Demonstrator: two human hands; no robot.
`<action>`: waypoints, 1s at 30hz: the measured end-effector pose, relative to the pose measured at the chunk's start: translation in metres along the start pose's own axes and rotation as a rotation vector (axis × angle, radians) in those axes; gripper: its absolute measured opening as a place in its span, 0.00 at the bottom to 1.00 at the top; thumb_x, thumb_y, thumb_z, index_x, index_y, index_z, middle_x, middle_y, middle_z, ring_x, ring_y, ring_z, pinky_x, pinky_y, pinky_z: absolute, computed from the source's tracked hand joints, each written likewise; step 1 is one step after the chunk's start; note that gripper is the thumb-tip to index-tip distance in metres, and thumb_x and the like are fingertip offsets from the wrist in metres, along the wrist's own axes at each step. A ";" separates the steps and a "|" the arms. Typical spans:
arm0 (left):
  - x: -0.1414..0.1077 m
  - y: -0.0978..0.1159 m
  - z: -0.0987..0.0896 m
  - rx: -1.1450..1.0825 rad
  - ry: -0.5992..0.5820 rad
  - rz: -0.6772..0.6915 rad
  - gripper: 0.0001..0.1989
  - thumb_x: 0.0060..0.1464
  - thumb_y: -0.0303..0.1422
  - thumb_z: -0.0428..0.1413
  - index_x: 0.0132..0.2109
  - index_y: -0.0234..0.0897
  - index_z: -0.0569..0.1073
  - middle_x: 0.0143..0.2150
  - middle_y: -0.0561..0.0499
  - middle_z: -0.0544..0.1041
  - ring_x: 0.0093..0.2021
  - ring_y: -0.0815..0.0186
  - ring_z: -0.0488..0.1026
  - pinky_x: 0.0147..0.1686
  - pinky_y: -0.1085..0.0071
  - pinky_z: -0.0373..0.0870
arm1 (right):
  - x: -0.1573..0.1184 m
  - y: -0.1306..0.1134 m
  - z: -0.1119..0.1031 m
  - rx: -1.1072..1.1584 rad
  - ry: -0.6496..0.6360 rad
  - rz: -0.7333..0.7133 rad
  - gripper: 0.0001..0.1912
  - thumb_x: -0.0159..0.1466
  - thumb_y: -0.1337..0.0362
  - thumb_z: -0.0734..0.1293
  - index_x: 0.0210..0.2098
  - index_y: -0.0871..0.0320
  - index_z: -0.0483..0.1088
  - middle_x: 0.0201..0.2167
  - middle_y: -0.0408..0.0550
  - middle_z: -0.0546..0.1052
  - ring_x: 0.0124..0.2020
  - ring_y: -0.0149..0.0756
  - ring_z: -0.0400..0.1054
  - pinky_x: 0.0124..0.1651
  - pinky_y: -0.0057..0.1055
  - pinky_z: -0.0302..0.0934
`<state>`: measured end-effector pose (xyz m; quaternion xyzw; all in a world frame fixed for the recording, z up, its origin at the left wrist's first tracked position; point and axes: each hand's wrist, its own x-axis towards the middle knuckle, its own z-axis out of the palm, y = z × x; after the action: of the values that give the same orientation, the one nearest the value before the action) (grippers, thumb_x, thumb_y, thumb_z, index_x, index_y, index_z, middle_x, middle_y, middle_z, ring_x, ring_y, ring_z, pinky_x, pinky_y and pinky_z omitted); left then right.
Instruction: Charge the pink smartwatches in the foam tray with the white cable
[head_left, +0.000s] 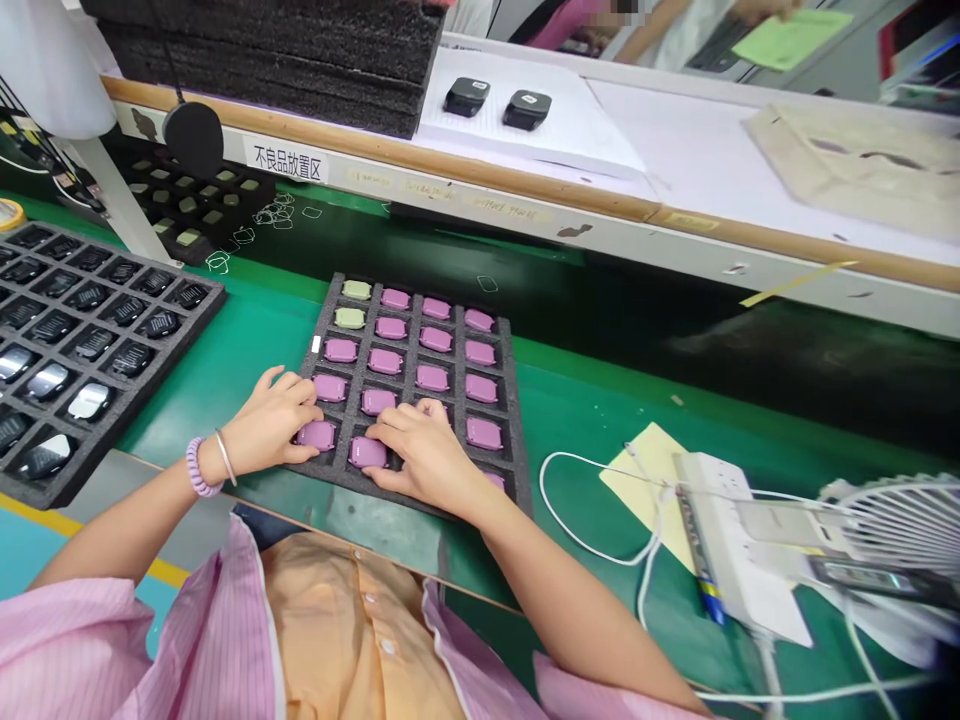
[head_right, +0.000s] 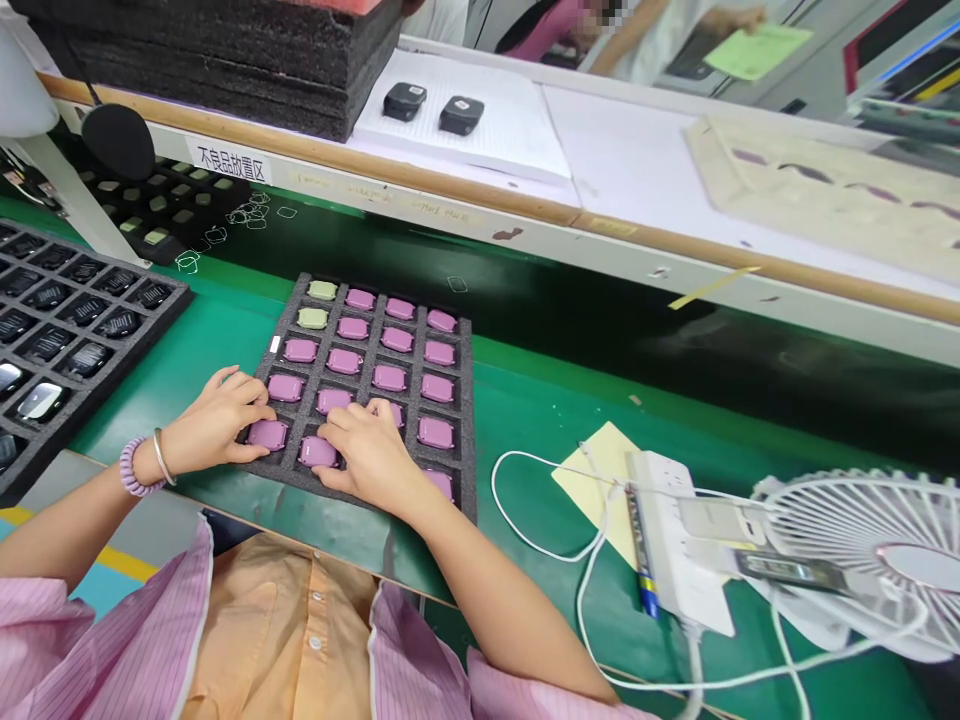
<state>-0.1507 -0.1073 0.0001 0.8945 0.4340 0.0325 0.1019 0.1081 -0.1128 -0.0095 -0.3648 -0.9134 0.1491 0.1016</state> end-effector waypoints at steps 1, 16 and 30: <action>-0.001 -0.002 0.000 -0.031 0.015 -0.005 0.14 0.50 0.36 0.67 0.44 0.36 0.79 0.45 0.45 0.73 0.50 0.52 0.68 0.64 0.39 0.53 | -0.001 0.001 0.001 0.039 0.028 0.002 0.16 0.57 0.64 0.80 0.40 0.60 0.75 0.36 0.48 0.75 0.39 0.43 0.66 0.45 0.40 0.46; 0.001 -0.004 0.002 -1.604 0.483 -0.290 0.25 0.39 0.53 0.70 0.33 0.35 0.78 0.37 0.46 0.75 0.42 0.60 0.70 0.59 0.55 0.68 | 0.000 0.017 -0.012 1.321 0.311 0.343 0.30 0.47 0.33 0.71 0.28 0.54 0.64 0.26 0.44 0.60 0.26 0.38 0.51 0.30 0.35 0.51; -0.006 -0.006 0.000 -0.562 0.232 -0.082 0.19 0.51 0.48 0.64 0.42 0.37 0.78 0.40 0.48 0.71 0.44 0.59 0.68 0.59 0.50 0.61 | -0.005 0.007 -0.008 0.446 0.202 0.100 0.15 0.61 0.51 0.72 0.37 0.58 0.74 0.33 0.47 0.72 0.34 0.41 0.66 0.44 0.40 0.50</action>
<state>-0.1593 -0.1084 -0.0010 0.8034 0.4524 0.2489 0.2964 0.1188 -0.1098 -0.0049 -0.3913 -0.8239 0.3147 0.2628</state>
